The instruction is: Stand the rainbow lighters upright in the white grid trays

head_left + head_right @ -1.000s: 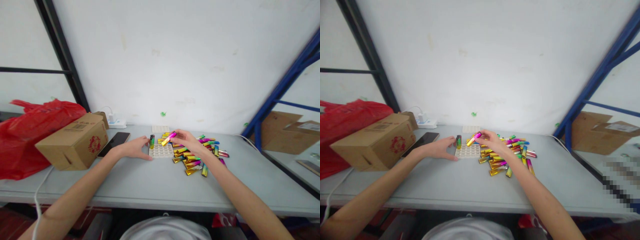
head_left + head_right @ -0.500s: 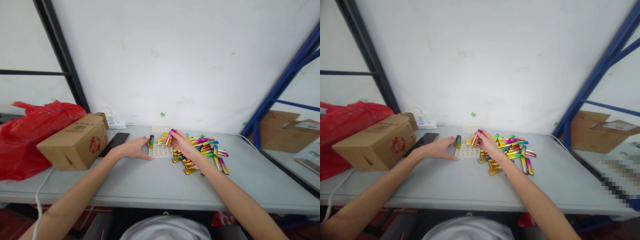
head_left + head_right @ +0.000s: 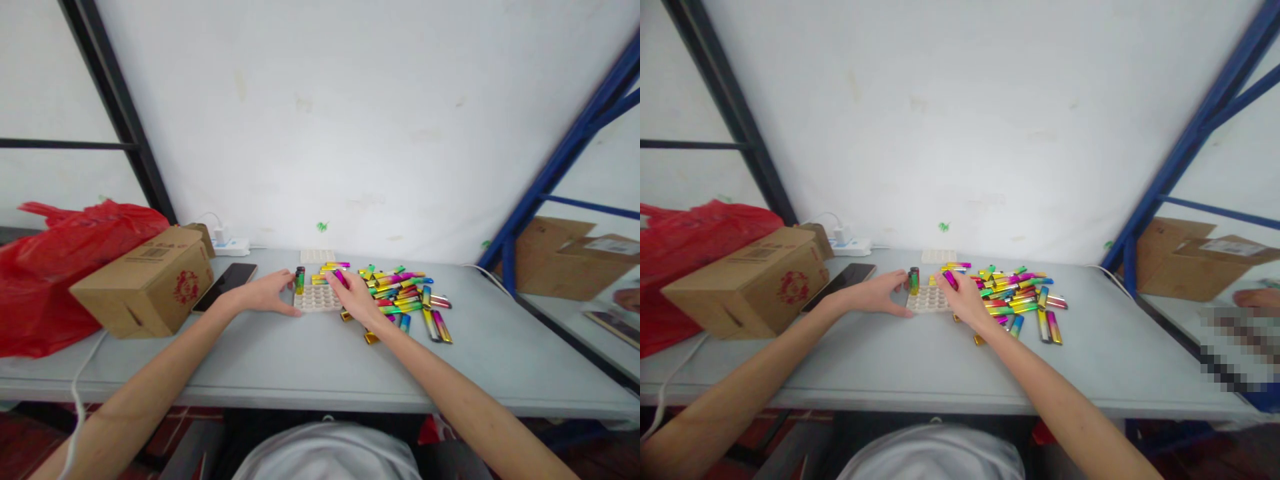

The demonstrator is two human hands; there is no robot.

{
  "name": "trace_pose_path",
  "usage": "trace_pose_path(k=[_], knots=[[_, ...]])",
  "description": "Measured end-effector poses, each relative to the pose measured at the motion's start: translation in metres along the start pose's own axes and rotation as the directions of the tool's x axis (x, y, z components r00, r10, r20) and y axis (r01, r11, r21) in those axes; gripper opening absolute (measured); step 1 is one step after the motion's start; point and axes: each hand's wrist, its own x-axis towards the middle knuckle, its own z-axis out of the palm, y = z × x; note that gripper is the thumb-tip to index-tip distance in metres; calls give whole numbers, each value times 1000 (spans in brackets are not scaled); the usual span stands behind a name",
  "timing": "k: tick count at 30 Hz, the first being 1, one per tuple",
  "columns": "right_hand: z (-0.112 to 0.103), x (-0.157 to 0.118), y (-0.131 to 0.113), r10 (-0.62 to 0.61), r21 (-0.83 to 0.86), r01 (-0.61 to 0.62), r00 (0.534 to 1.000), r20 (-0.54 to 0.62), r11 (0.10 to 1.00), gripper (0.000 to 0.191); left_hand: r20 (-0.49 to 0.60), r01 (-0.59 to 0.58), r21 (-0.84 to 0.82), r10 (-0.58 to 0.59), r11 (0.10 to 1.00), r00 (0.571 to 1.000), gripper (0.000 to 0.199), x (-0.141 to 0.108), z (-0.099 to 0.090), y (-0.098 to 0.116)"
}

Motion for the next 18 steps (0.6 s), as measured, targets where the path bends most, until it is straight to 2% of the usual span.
trace_pose_path(k=[2, 11, 18], knots=[[0, -2, -2, -32, -46, 31, 999, -10, 998, 50, -6, -1, 2, 1, 1000, 1000, 72, 0, 1, -1], [-7, -2, -3, 8, -98, -15, 997, -72, 995, 42, -7, 2, 20, -1, 1000, 1000, 71, 0, 1, 0], [-7, -3, -6, -93, -200, 78, 994, -65, 977, 47, 1, -2, 20, 2, 1000, 1000, 69, 0, 1, 0]])
